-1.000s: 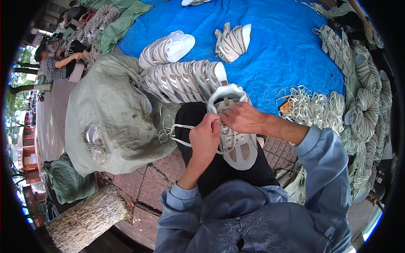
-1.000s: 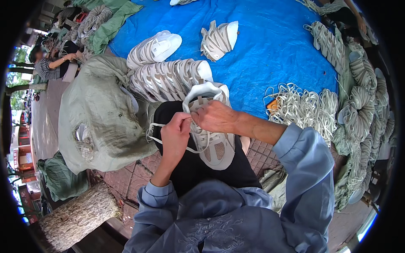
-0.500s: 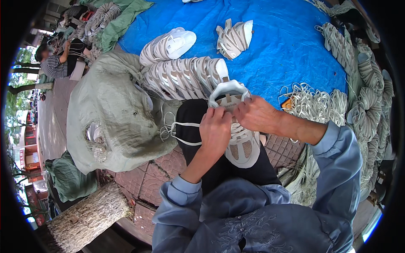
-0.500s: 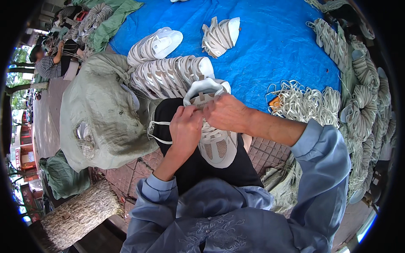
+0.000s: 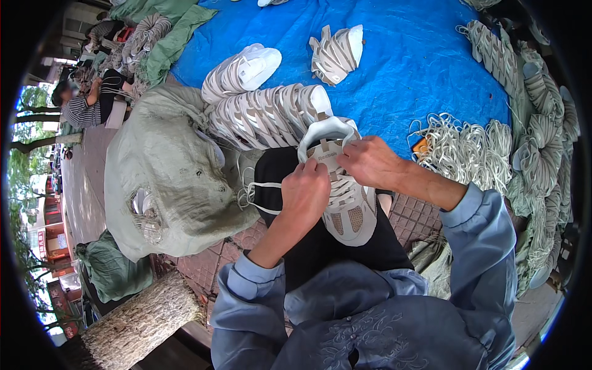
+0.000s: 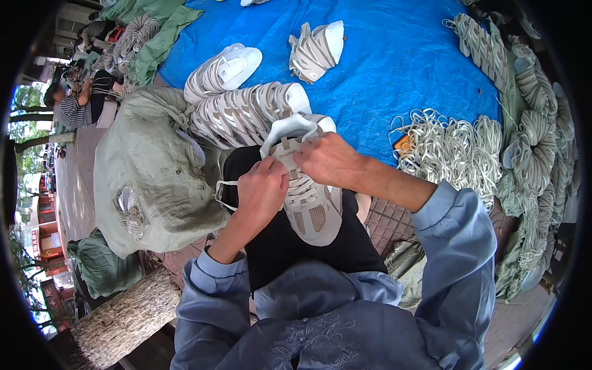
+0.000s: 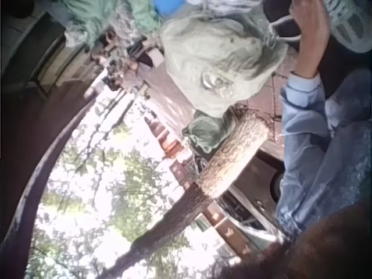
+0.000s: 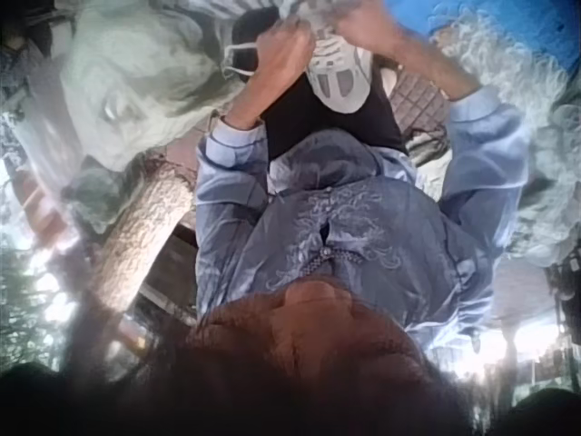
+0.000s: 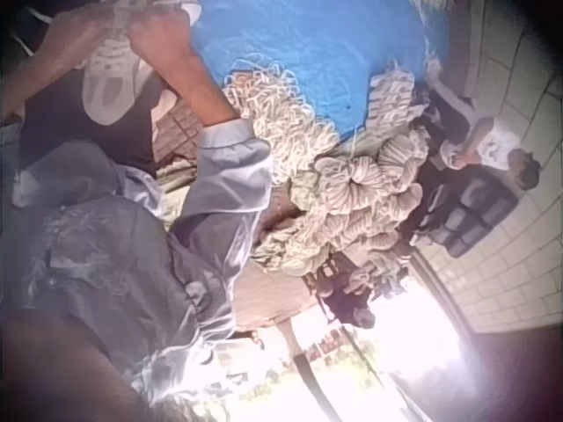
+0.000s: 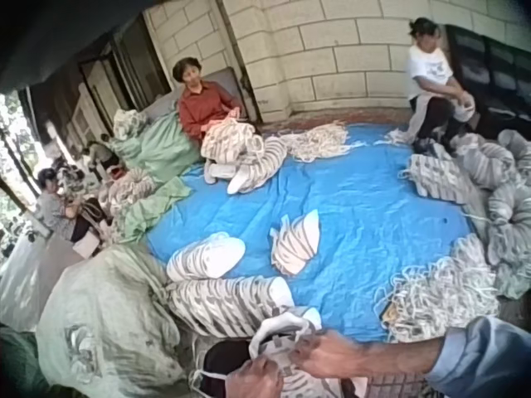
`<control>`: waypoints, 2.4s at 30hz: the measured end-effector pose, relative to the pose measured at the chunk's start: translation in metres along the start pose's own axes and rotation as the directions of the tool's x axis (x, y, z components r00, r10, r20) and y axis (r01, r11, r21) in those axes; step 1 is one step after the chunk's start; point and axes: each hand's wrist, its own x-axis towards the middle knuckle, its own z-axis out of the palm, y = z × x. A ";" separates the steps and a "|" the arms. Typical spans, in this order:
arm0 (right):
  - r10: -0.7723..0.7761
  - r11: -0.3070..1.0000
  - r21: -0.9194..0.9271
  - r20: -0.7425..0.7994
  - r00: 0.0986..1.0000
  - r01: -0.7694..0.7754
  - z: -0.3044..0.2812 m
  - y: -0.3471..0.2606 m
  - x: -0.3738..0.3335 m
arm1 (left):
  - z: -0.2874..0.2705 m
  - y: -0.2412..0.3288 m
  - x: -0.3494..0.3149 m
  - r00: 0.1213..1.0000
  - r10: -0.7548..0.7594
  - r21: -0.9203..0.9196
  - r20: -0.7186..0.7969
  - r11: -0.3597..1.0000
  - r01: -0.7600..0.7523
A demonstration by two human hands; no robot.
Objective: The person laces a white sneaker by threading a white shoelace through the eyelets, pulling it tight, and tying a knot. They then pick up a second white sneaker and begin lacing it in the same manner.
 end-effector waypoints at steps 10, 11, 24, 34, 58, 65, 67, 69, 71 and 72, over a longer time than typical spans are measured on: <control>0.005 1.000 0.001 -0.004 1.000 -0.005 0.004 0.002 -0.003 | 0.005 -0.003 -0.009 0.939 -0.216 -0.421 0.268 0.850 0.316; 0.007 1.000 0.002 -0.011 1.000 -0.007 0.004 0.002 -0.004 | 0.004 -0.005 -0.008 0.939 -0.222 -0.392 0.263 0.865 0.314; 0.003 1.000 -0.012 -0.105 0.994 -0.004 0.009 0.003 -0.006 | 0.003 0.000 -0.010 0.991 -0.113 -0.199 0.076 0.972 0.126; 0.019 1.000 -0.001 -0.014 1.000 -0.019 0.006 0.003 -0.007 | 0.006 0.003 -0.004 0.998 -0.032 0.041 0.047 0.999 0.030; -0.163 0.967 -0.220 -0.126 0.979 0.132 0.005 0.002 -0.005 | 0.016 -0.002 0.009 0.909 0.402 0.364 0.111 0.835 -0.414; -0.214 0.914 -0.362 -0.043 0.976 0.184 -0.010 0.003 -0.011 | -0.013 -0.017 0.004 0.890 0.423 0.451 0.171 0.769 -0.453; -0.198 0.910 -0.376 -0.032 0.980 0.172 -0.019 0.010 -0.013 | -0.039 -0.045 0.000 0.902 0.400 0.530 0.161 0.736 -0.421; -0.175 0.919 -0.368 -0.052 0.983 0.144 -0.032 0.025 -0.015 | -0.072 -0.084 -0.011 0.940 0.318 0.605 0.125 0.726 -0.326; -0.155 0.898 -0.423 -0.053 0.986 0.119 -0.045 0.040 -0.021 | -0.104 -0.126 -0.032 0.986 0.144 0.657 0.087 0.736 -0.165; -0.142 0.890 -0.444 -0.050 0.989 0.105 -0.051 0.047 -0.025 | -0.119 -0.147 -0.044 0.994 0.098 0.702 0.048 0.705 -0.104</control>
